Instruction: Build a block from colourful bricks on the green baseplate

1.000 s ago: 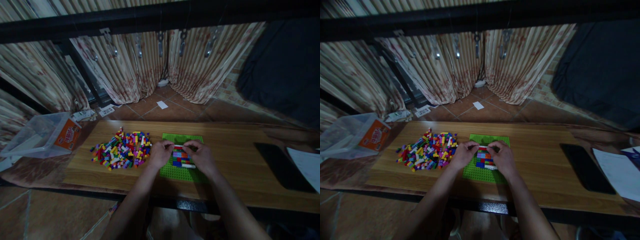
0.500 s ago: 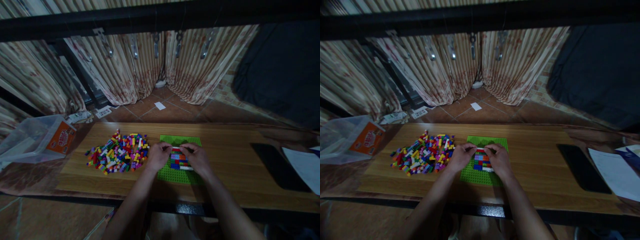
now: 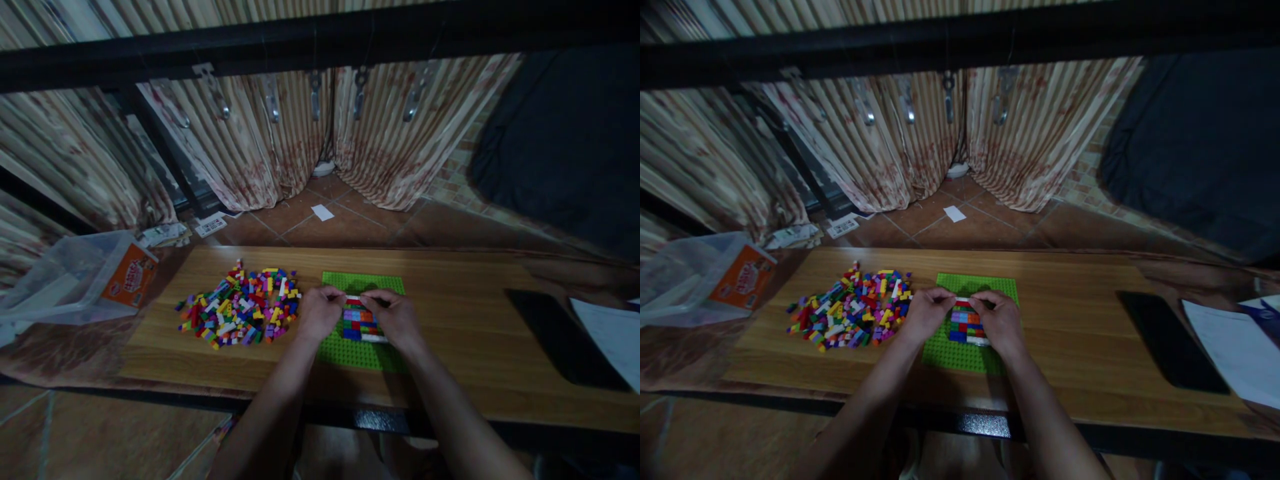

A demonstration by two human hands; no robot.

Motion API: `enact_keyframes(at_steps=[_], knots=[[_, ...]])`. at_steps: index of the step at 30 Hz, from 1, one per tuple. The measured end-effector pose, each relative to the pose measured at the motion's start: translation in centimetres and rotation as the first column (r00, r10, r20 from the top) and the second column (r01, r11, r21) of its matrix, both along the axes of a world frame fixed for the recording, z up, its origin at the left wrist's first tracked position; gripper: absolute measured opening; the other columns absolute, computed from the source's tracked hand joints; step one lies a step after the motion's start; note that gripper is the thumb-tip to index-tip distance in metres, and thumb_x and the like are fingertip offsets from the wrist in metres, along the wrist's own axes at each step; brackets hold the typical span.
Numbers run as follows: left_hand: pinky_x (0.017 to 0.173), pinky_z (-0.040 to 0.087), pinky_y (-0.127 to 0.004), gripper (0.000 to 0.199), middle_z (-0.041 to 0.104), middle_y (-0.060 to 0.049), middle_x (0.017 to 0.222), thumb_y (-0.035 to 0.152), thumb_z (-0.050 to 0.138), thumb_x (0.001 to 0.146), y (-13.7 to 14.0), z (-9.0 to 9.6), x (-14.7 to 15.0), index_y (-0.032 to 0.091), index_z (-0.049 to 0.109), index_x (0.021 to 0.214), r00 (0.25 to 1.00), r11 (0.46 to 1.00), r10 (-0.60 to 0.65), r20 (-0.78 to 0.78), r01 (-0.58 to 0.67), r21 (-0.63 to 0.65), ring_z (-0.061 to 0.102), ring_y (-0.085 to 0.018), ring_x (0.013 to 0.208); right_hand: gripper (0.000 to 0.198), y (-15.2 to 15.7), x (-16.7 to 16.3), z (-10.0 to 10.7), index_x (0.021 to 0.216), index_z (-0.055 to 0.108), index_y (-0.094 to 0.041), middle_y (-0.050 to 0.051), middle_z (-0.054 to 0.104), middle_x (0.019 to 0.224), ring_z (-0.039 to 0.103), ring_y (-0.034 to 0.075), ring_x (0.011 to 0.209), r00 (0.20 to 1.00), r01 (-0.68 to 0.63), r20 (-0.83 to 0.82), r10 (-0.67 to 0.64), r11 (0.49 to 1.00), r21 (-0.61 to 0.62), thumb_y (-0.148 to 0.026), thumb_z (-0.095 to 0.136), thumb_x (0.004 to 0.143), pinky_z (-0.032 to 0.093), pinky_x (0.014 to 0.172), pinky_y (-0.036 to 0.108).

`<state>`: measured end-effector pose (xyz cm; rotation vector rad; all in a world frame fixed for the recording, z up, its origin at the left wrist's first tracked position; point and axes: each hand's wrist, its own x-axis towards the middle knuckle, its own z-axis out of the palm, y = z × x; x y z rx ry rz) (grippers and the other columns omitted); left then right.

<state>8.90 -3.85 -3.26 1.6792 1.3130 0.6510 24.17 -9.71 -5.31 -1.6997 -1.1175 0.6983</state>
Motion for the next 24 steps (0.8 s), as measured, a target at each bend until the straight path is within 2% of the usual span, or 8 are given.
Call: enact_keyframes(at_steps=[5, 9, 12, 16, 20, 24], knots=[[0.067, 0.047, -0.022, 0.02, 0.074, -0.001, 0.079, 0.027, 0.057, 0.083, 0.3, -0.4, -0.5, 0.018, 0.074, 0.081, 0.997, 0.997, -0.074, 0.014, 0.074, 0.026, 0.064, -0.014, 0.073, 0.031, -0.1, 0.3, 0.3, 0.08, 0.075, -0.022, 0.004, 0.073, 0.086, 0.065, 0.022, 0.082, 1.0, -0.017, 0.017, 0.017, 0.999, -0.034, -0.05, 0.061, 0.076, 0.048, 0.078, 0.035], [0.059, 0.041, -0.021, 0.03, 0.068, 0.001, 0.07, 0.034, 0.048, 0.089, 0.5, -0.1, -0.8, 0.019, 0.072, 0.079, 0.992, 0.993, -0.11, -0.059, 0.112, 0.036, 0.059, -0.012, 0.065, 0.041, -0.1, 0.8, 0.8, 0.084, 0.074, -0.021, 0.005, 0.074, 0.085, 0.066, 0.023, 0.082, 0.998, -0.003, 0.054, 0.009, 0.994, -0.113, -0.055, 0.052, 0.081, 0.047, 0.077, 0.036], [0.055, 0.036, -0.022, 0.038, 0.063, 0.001, 0.062, 0.041, 0.045, 0.091, 0.1, 0.6, -0.5, 0.018, 0.07, 0.074, 0.983, 0.994, -0.072, -0.168, 0.085, 0.072, 0.054, -0.012, 0.06, 0.043, -0.1, 0.9, 0.8, 0.088, 0.074, -0.02, 0.005, 0.074, 0.087, 0.066, 0.024, 0.084, 0.997, 0.009, 0.078, 0.001, 0.991, -0.131, -0.056, 0.052, 0.081, 0.047, 0.078, 0.036], [0.057, 0.035, -0.023, 0.04, 0.066, -0.001, 0.065, 0.048, 0.048, 0.089, -0.9, 1.4, 0.2, 0.02, 0.07, 0.07, 0.96, 0.992, 0.006, -0.28, 0.03, 0.125, 0.057, -0.013, 0.062, 0.04, -0.1, 0.6, 0.4, 0.083, 0.074, -0.02, 0.005, 0.073, 0.086, 0.065, 0.023, 0.081, 0.992, 0.009, 0.128, 0.004, 0.995, -0.101, -0.055, 0.054, 0.079, 0.047, 0.076, 0.035], [0.061, 0.04, -0.024, 0.032, 0.072, -0.002, 0.074, 0.047, 0.054, 0.086, -1.4, 1.5, 0.8, 0.024, 0.073, 0.076, 0.954, 0.991, 0.066, -0.294, -0.028, 0.13, 0.063, -0.016, 0.071, 0.038, -0.2, 0.4, 0.1, 0.082, 0.074, -0.021, 0.006, 0.073, 0.088, 0.065, 0.023, 0.083, 0.982, 0.025, 0.188, -0.012, 0.997, -0.068, -0.054, 0.056, 0.079, 0.048, 0.078, 0.035], [0.065, 0.045, -0.025, 0.027, 0.074, -0.003, 0.078, 0.046, 0.058, 0.084, -1.5, 1.1, 1.1, 0.025, 0.074, 0.077, 0.95, 0.988, 0.12, -0.289, -0.084, 0.133, 0.067, -0.019, 0.078, 0.036, -0.1, 0.5, -0.2, 0.08, 0.075, -0.021, 0.006, 0.074, 0.087, 0.067, 0.023, 0.081, 0.985, 0.041, 0.167, -0.033, 0.998, -0.046, -0.053, 0.06, 0.076, 0.05, 0.075, 0.035]])
